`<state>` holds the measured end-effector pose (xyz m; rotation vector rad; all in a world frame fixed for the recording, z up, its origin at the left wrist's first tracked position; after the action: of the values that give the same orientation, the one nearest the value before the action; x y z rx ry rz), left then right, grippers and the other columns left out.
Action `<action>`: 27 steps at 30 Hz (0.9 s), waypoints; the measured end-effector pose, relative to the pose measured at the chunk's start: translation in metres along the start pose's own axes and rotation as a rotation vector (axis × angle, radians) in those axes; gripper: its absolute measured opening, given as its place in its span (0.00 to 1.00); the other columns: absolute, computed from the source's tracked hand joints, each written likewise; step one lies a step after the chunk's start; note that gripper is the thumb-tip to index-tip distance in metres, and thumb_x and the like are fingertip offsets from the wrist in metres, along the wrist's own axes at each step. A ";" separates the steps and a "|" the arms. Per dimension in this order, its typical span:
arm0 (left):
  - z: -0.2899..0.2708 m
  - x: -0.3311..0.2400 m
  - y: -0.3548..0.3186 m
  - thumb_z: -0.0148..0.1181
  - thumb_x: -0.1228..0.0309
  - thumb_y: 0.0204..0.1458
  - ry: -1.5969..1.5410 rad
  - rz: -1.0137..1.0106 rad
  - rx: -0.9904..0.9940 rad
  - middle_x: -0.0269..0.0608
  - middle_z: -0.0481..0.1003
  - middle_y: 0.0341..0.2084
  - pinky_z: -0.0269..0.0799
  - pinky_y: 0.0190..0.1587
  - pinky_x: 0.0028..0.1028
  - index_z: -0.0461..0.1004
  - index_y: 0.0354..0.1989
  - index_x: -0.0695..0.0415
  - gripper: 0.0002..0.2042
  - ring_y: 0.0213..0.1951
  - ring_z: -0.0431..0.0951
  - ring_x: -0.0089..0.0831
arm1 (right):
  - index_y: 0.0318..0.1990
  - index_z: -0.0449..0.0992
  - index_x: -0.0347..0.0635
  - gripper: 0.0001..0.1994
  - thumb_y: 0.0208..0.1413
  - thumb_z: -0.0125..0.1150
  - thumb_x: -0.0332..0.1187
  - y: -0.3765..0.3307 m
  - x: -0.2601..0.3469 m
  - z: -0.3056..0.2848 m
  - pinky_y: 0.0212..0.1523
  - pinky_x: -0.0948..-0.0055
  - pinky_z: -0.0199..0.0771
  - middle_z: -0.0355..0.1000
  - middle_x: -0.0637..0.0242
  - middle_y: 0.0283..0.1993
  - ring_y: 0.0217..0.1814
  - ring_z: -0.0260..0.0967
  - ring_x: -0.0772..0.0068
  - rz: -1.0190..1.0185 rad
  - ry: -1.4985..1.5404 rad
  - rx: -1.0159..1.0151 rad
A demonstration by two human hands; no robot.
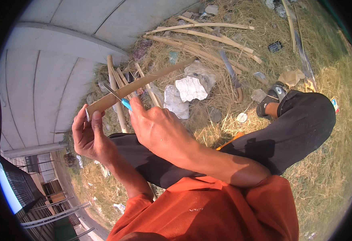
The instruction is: The person sits on the ground and uses a small knife to shave thin strips from bamboo sticks. They hold the stick in one hand and carefully scrape along its length, then place the finished stick aside and pick up another to repeat the process.
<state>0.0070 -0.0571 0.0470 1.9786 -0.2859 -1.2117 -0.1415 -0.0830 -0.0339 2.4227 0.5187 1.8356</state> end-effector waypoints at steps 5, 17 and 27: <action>0.001 0.015 0.005 0.60 0.92 0.44 -0.025 -0.060 -0.024 0.41 0.71 0.32 0.72 0.41 0.22 0.73 0.43 0.71 0.16 0.35 0.73 0.24 | 0.44 0.64 0.32 0.11 0.59 0.50 0.30 0.011 -0.062 0.006 0.20 0.52 0.71 0.67 0.45 0.15 0.21 0.70 0.41 0.105 -0.274 -0.002; -0.001 0.020 0.008 0.60 0.91 0.44 -0.045 -0.065 -0.042 0.42 0.72 0.32 0.72 0.41 0.22 0.73 0.42 0.70 0.14 0.36 0.72 0.24 | 0.42 0.64 0.36 0.09 0.58 0.50 0.31 0.027 -0.049 0.004 0.22 0.47 0.67 0.66 0.43 0.15 0.23 0.68 0.37 0.070 -0.145 0.027; -0.008 0.027 -0.003 0.59 0.91 0.46 -0.054 -0.054 0.106 0.41 0.72 0.33 0.70 0.44 0.23 0.74 0.42 0.69 0.14 0.37 0.73 0.25 | 0.49 0.67 0.36 0.14 0.58 0.52 0.32 0.022 -0.078 0.012 0.26 0.48 0.72 0.70 0.45 0.19 0.25 0.71 0.37 0.060 -0.409 0.024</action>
<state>0.0269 -0.0657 0.0293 2.0579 -0.3318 -1.3096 -0.1436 -0.1255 -0.1042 2.7490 0.4377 1.2951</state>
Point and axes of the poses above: each hand's wrist, its own y-axis towards the middle knuckle, its own z-axis out of the palm, x = y × z, the point moved 9 cm from there along y, towards the middle knuckle
